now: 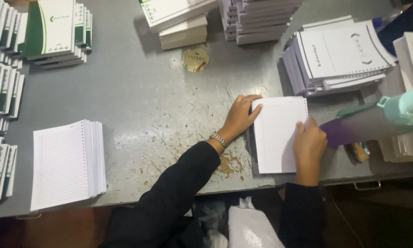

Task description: Inspecting and stacking notebook pages and covers in preparation for binding.

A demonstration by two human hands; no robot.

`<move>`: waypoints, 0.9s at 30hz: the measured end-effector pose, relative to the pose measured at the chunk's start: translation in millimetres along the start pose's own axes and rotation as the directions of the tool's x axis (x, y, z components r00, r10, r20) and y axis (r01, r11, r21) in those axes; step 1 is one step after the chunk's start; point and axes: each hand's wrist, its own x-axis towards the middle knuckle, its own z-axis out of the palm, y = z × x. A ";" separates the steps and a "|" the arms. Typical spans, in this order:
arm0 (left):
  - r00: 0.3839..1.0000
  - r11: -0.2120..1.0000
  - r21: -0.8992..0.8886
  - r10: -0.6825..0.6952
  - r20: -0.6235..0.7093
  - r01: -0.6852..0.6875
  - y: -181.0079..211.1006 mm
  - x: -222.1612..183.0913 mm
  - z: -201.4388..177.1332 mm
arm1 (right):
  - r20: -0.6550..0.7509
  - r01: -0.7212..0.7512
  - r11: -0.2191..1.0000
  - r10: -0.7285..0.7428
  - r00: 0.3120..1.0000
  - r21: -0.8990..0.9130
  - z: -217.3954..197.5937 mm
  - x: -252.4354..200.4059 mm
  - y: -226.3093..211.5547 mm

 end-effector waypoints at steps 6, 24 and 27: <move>0.999 0.995 -0.090 -0.034 0.014 0.035 10.5 16.8 -10.0 | -0.162 -0.026 0.990 0.049 0.986 0.141 -10.6 -32.4 12.3; 0.946 0.999 0.017 -0.054 0.320 0.052 49.6 53.2 3.8 | 0.005 -0.202 0.224 0.659 0.752 0.953 11.8 -125.8 -54.9; 0.961 0.999 0.051 -0.012 0.276 -0.002 46.1 53.6 13.0 | 0.051 -0.242 0.197 0.668 0.742 0.950 -6.9 -127.5 -69.5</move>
